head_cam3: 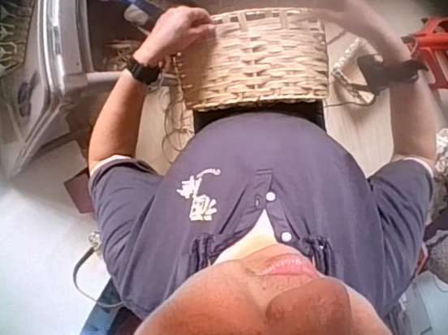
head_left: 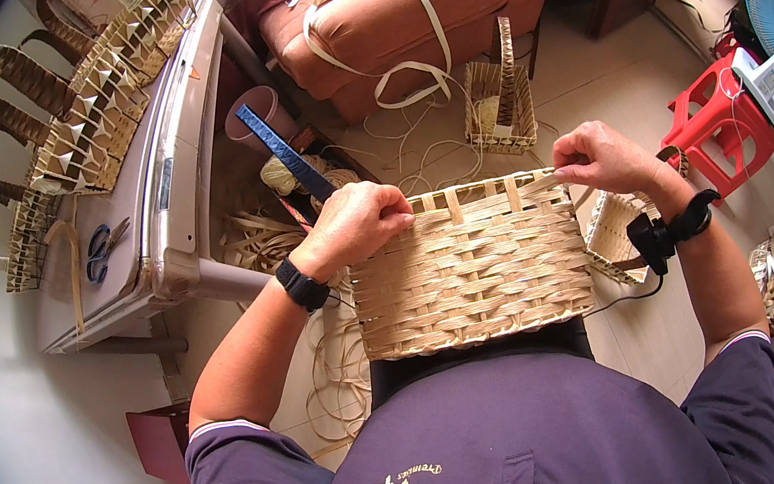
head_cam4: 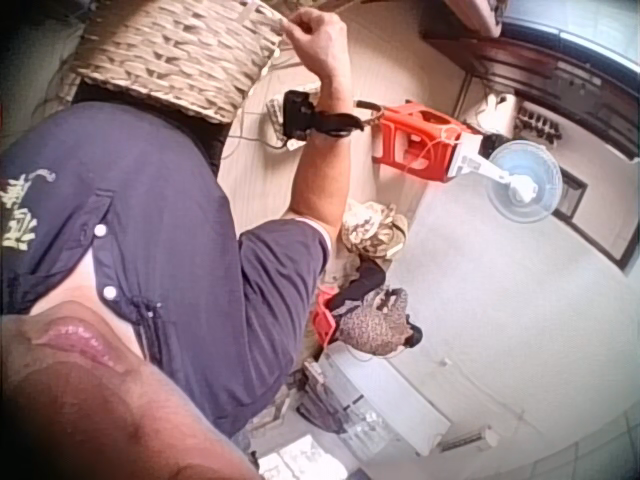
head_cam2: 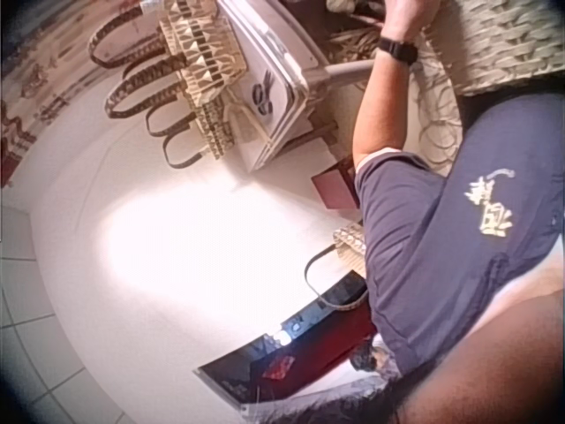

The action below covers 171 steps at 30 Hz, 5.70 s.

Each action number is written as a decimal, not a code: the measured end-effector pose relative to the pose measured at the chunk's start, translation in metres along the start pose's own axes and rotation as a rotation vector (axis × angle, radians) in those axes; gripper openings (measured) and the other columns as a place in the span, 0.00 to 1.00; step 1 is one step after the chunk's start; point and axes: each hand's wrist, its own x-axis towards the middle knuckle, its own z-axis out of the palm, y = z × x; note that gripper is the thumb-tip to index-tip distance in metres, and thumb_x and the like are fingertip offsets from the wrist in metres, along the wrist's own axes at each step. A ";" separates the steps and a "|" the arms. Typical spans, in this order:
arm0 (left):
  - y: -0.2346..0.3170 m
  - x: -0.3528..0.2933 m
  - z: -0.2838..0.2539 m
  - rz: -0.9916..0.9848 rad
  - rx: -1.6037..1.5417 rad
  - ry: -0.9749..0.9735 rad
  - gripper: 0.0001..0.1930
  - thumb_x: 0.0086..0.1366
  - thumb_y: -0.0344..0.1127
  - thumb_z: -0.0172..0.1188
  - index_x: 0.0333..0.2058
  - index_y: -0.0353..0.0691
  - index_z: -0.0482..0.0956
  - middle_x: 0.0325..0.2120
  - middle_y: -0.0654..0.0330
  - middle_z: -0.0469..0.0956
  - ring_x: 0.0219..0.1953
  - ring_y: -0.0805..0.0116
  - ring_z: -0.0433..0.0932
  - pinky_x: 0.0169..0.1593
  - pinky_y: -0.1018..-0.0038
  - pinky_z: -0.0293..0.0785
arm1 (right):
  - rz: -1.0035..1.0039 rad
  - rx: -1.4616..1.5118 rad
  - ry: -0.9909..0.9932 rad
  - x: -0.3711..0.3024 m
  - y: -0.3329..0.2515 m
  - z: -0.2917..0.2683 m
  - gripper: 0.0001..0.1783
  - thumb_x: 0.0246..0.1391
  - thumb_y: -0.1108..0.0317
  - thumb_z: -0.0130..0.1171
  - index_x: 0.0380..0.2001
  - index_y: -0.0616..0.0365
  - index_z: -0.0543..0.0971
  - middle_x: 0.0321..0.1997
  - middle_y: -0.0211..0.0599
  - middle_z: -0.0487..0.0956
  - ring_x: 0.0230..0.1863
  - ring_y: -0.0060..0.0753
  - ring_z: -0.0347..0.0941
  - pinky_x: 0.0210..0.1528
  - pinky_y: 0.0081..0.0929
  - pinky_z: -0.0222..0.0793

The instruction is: The person weaves a basket by hand, threading strips of material through the existing frame and securing them to the top edge.

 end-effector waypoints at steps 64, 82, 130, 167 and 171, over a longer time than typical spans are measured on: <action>0.021 -0.088 -0.015 -0.175 -0.506 0.458 0.08 0.70 0.32 0.66 0.41 0.32 0.85 0.33 0.62 0.84 0.34 0.76 0.80 0.41 0.76 0.77 | -0.559 1.702 0.266 -0.078 0.173 0.041 0.08 0.68 0.66 0.58 0.39 0.54 0.68 0.39 0.31 0.67 0.44 0.30 0.64 0.51 0.29 0.63; 0.065 -0.007 -0.008 0.177 0.019 0.294 0.08 0.66 0.29 0.62 0.43 0.42 0.85 0.33 0.52 0.80 0.39 0.51 0.80 0.43 0.60 0.77 | -0.379 1.975 0.472 -0.142 0.295 0.071 0.13 0.70 0.72 0.54 0.52 0.68 0.75 0.54 0.45 0.78 0.63 0.42 0.72 0.71 0.44 0.65; 0.041 0.010 0.012 0.180 -0.178 0.207 0.14 0.65 0.25 0.59 0.47 0.41 0.86 0.35 0.51 0.83 0.39 0.52 0.82 0.46 0.61 0.78 | -0.242 1.933 0.626 -0.146 0.336 0.098 0.09 0.72 0.68 0.53 0.45 0.62 0.78 0.47 0.41 0.80 0.54 0.40 0.75 0.62 0.40 0.69; -0.049 -0.084 0.046 -0.326 -0.973 0.289 0.12 0.71 0.38 0.68 0.44 0.34 0.86 0.35 0.68 0.84 0.36 0.83 0.78 0.43 0.81 0.74 | -0.032 1.922 0.723 -0.142 0.381 0.120 0.08 0.74 0.64 0.49 0.41 0.55 0.73 0.34 0.31 0.71 0.39 0.29 0.69 0.42 0.27 0.64; -0.045 -0.085 0.044 -0.344 -0.931 0.275 0.10 0.70 0.37 0.68 0.40 0.35 0.85 0.33 0.70 0.82 0.34 0.84 0.76 0.40 0.82 0.72 | -0.019 1.918 0.745 -0.145 0.380 0.123 0.08 0.75 0.64 0.48 0.40 0.54 0.72 0.32 0.30 0.70 0.38 0.28 0.68 0.40 0.26 0.63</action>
